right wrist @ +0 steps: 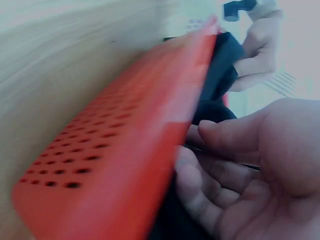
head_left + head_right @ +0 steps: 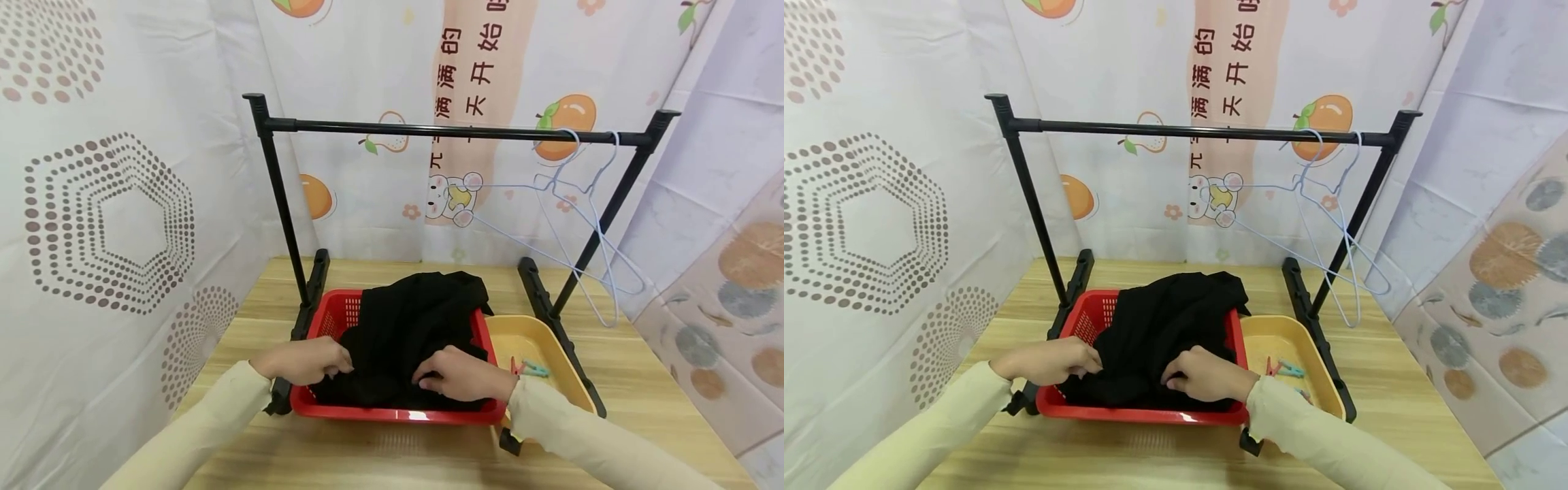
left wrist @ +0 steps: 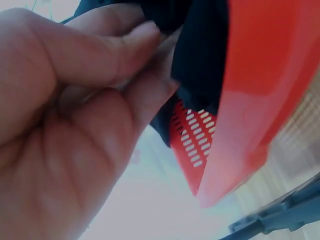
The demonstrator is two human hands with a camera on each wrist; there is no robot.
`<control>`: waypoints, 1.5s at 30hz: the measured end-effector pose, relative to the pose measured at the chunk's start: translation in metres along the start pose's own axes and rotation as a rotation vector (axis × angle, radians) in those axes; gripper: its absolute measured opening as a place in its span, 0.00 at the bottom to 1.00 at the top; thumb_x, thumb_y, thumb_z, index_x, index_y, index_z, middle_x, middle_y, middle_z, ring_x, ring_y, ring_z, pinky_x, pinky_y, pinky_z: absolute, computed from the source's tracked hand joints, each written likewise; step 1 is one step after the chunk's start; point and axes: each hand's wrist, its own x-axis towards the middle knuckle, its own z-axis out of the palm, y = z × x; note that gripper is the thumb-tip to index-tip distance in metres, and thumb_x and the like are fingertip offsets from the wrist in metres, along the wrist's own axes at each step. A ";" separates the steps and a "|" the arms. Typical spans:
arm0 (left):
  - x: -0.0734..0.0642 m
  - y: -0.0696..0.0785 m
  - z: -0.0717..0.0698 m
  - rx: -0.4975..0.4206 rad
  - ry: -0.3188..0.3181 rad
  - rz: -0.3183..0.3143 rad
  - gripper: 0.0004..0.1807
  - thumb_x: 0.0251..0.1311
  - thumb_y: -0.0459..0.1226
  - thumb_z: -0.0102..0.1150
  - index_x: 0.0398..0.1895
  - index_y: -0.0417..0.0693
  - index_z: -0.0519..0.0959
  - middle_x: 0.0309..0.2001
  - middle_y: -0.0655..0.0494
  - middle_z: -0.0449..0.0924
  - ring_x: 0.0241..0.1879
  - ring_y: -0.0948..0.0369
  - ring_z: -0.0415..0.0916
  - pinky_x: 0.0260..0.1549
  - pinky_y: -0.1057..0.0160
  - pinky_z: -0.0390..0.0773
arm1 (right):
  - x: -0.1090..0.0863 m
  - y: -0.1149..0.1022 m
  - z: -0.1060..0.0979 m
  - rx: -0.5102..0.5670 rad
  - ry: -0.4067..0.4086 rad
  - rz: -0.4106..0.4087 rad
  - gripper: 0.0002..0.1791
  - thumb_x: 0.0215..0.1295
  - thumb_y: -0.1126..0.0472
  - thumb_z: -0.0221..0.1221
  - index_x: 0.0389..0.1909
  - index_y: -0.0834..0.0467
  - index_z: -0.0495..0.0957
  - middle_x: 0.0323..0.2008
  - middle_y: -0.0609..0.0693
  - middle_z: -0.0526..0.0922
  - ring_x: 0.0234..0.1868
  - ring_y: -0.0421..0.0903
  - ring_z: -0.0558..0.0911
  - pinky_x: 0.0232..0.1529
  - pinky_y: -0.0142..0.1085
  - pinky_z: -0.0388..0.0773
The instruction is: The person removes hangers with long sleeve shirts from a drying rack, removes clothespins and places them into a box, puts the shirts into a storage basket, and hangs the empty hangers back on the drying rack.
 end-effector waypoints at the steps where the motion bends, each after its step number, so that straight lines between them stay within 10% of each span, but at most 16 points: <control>1: 0.001 -0.004 -0.002 -0.013 0.015 0.013 0.24 0.61 0.13 0.51 0.54 0.38 0.86 0.52 0.49 0.85 0.42 0.69 0.83 0.41 0.72 0.80 | -0.001 0.000 -0.004 0.037 0.000 0.009 0.08 0.74 0.62 0.62 0.46 0.54 0.88 0.37 0.40 0.87 0.31 0.32 0.82 0.37 0.30 0.81; 6: 0.013 -0.025 -0.026 -0.071 0.168 0.011 0.12 0.67 0.23 0.59 0.44 0.43 0.89 0.37 0.57 0.87 0.29 0.66 0.83 0.33 0.68 0.82 | -0.005 0.006 -0.042 0.247 0.168 0.121 0.08 0.75 0.58 0.61 0.41 0.54 0.88 0.27 0.45 0.86 0.18 0.42 0.80 0.20 0.36 0.79; 12: 0.043 -0.043 -0.056 -0.149 0.375 -0.224 0.05 0.71 0.35 0.63 0.41 0.43 0.87 0.32 0.53 0.86 0.29 0.50 0.84 0.28 0.60 0.82 | -0.002 0.052 -0.089 0.222 0.519 0.370 0.13 0.76 0.55 0.61 0.46 0.61 0.84 0.37 0.57 0.85 0.31 0.52 0.81 0.29 0.39 0.76; 16: 0.067 -0.050 -0.067 -0.185 0.326 -0.347 0.19 0.71 0.43 0.65 0.55 0.38 0.83 0.41 0.47 0.86 0.33 0.46 0.85 0.35 0.56 0.84 | 0.005 0.089 -0.097 0.135 0.441 0.526 0.28 0.75 0.48 0.61 0.64 0.66 0.75 0.54 0.64 0.80 0.38 0.56 0.83 0.41 0.45 0.78; 19: 0.081 -0.052 -0.069 -0.195 0.258 -0.393 0.31 0.69 0.46 0.67 0.65 0.33 0.76 0.46 0.44 0.86 0.31 0.50 0.86 0.40 0.56 0.84 | 0.012 0.105 -0.093 0.175 0.320 0.598 0.35 0.73 0.46 0.63 0.69 0.68 0.71 0.47 0.63 0.84 0.31 0.58 0.82 0.36 0.46 0.78; 26: 0.107 -0.056 -0.060 -0.082 0.186 -0.395 0.35 0.63 0.42 0.73 0.67 0.30 0.73 0.46 0.40 0.85 0.28 0.54 0.85 0.43 0.59 0.82 | 0.018 0.122 -0.084 0.031 0.338 0.570 0.20 0.67 0.59 0.68 0.51 0.71 0.84 0.41 0.63 0.87 0.31 0.52 0.84 0.36 0.42 0.81; 33: 0.122 -0.058 -0.051 0.044 0.272 -0.337 0.03 0.58 0.28 0.74 0.33 0.40 0.87 0.25 0.54 0.80 0.23 0.61 0.70 0.31 0.62 0.73 | 0.018 0.128 -0.087 -0.111 0.438 0.492 0.09 0.66 0.64 0.69 0.42 0.67 0.88 0.41 0.61 0.88 0.41 0.57 0.86 0.43 0.49 0.83; 37: 0.124 -0.060 -0.054 0.115 0.334 -0.318 0.13 0.61 0.23 0.67 0.20 0.42 0.81 0.16 0.57 0.66 0.21 0.61 0.56 0.27 0.62 0.61 | 0.018 0.129 -0.087 -0.142 0.463 0.454 0.07 0.68 0.64 0.66 0.40 0.65 0.88 0.37 0.58 0.88 0.35 0.52 0.84 0.39 0.46 0.80; 45: 0.095 -0.044 -0.081 0.005 0.572 -0.278 0.07 0.69 0.29 0.61 0.42 0.38 0.88 0.29 0.49 0.84 0.21 0.58 0.78 0.29 0.59 0.80 | 0.015 0.097 -0.105 -0.127 0.699 0.294 0.10 0.74 0.63 0.61 0.45 0.66 0.86 0.40 0.60 0.87 0.32 0.52 0.82 0.36 0.46 0.77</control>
